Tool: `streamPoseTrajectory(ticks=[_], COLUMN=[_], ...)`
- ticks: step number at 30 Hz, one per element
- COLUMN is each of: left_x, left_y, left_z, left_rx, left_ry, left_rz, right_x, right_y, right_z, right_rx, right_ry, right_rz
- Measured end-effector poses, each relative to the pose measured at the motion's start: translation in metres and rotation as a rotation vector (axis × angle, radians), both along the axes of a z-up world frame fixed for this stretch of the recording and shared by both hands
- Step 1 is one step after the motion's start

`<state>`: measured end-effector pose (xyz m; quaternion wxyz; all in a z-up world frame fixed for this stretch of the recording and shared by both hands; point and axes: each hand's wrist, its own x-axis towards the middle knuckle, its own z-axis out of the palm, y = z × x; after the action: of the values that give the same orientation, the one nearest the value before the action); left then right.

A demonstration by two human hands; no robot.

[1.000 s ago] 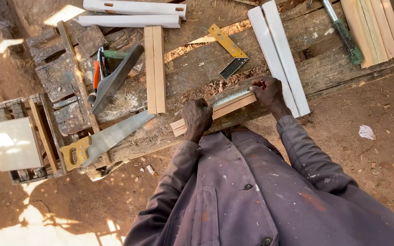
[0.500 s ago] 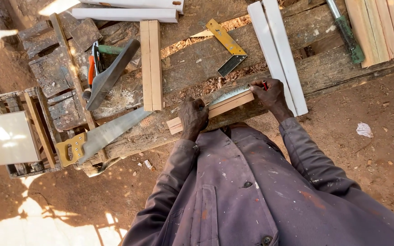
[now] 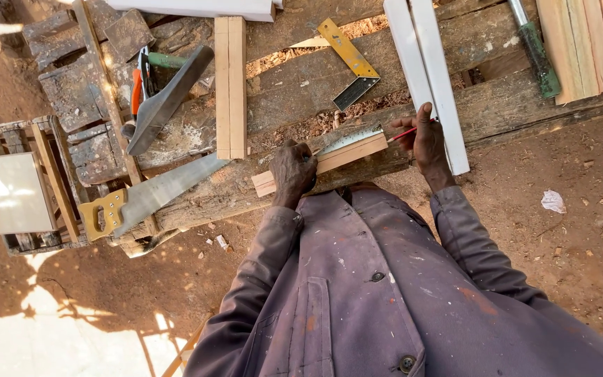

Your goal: Measuring wooden pieces with a tape measure and marking them with a pencil and a try square for future cutting.

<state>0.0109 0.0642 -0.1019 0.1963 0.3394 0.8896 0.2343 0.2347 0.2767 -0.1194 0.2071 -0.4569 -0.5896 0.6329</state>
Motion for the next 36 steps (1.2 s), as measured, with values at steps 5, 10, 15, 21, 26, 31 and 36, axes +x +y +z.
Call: streamPoseTrajectory(ticks=[5,10,15,21,26,31,36], left_x=[0.005,0.008,0.010,0.009,0.011,0.012,0.011], left_y=[0.001,0.000,-0.001,0.000,-0.001,-0.001,0.000], left_z=[0.008,0.003,0.001,-0.008,0.002,0.001,0.006], left_rx=[0.012,0.026,0.041,0.015,0.025,0.030,0.020], left_ry=[0.006,0.049,0.051,0.070,0.067,0.067,0.058], left_rz=[0.005,0.001,0.016,0.025,0.011,0.016,0.016], right_x=[-0.010,-0.017,-0.025,-0.024,-0.026,-0.027,-0.029], right_y=[-0.018,-0.027,-0.031,-0.027,-0.030,-0.030,-0.028], right_z=[0.016,0.007,-0.008,-0.008,-0.010,-0.014,-0.016], right_rx=[-0.120,-0.110,-0.082,-0.010,-0.010,0.053,0.061], right_ry=[0.130,0.223,0.289,0.269,0.266,0.264,0.248], right_rz=[-0.073,-0.075,-0.095,-0.122,-0.124,-0.074,-0.023])
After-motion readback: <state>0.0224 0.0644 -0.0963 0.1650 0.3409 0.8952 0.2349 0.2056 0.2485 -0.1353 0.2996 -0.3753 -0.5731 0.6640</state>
